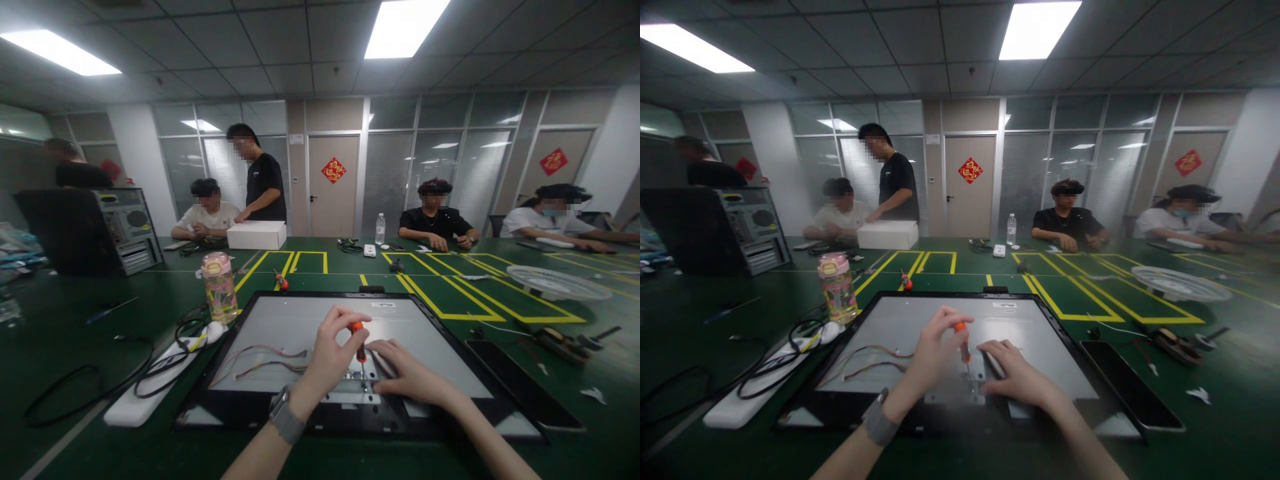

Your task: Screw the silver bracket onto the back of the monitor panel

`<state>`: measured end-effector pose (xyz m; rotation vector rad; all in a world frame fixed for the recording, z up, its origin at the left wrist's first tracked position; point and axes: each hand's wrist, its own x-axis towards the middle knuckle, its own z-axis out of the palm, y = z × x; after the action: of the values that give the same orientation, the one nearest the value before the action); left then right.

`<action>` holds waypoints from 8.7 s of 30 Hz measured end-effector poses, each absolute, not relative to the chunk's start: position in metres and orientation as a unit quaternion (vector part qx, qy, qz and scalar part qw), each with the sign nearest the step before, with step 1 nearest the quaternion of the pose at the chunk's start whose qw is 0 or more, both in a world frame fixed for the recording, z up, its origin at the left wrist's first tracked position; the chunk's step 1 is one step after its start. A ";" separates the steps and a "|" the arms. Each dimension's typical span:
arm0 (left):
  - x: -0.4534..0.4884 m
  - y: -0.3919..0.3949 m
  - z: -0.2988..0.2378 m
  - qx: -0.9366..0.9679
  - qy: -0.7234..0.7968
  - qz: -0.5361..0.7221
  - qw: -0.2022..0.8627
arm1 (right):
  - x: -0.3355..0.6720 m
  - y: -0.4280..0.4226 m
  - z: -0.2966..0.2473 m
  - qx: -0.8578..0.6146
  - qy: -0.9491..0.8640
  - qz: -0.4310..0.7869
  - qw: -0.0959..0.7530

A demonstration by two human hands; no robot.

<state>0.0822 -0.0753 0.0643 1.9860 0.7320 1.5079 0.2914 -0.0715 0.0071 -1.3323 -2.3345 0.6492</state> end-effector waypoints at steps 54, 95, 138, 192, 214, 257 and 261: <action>0.081 -0.085 0.046 0.721 0.342 0.592 0.114 | 0.292 -0.072 0.009 -0.473 -0.834 0.223 0.176; 0.083 -0.092 0.044 0.764 0.296 0.568 0.074 | 0.292 -0.070 0.007 -0.468 -0.835 0.223 0.184; 0.080 -0.088 0.055 0.682 0.309 0.615 0.247 | 0.292 -0.075 0.013 -0.476 -0.828 0.237 0.179; 0.079 -0.089 0.056 0.703 0.296 0.602 0.237 | 0.292 -0.075 0.013 -0.471 -0.830 0.236 0.182; 0.081 -0.090 0.054 0.675 0.296 0.611 0.290 | 0.294 -0.074 0.010 -0.462 -0.836 0.229 0.186; 0.081 -0.088 0.054 0.651 0.310 0.641 0.263 | 0.294 -0.073 0.010 -0.467 -0.834 0.234 0.178; 0.081 -0.088 0.055 0.650 0.291 0.628 0.314 | 0.294 -0.073 0.010 -0.465 -0.834 0.235 0.181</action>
<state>0.0805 -0.0876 0.0549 1.7133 0.7668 1.6562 0.2936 -0.0734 0.0102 -1.3148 -2.3559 0.6631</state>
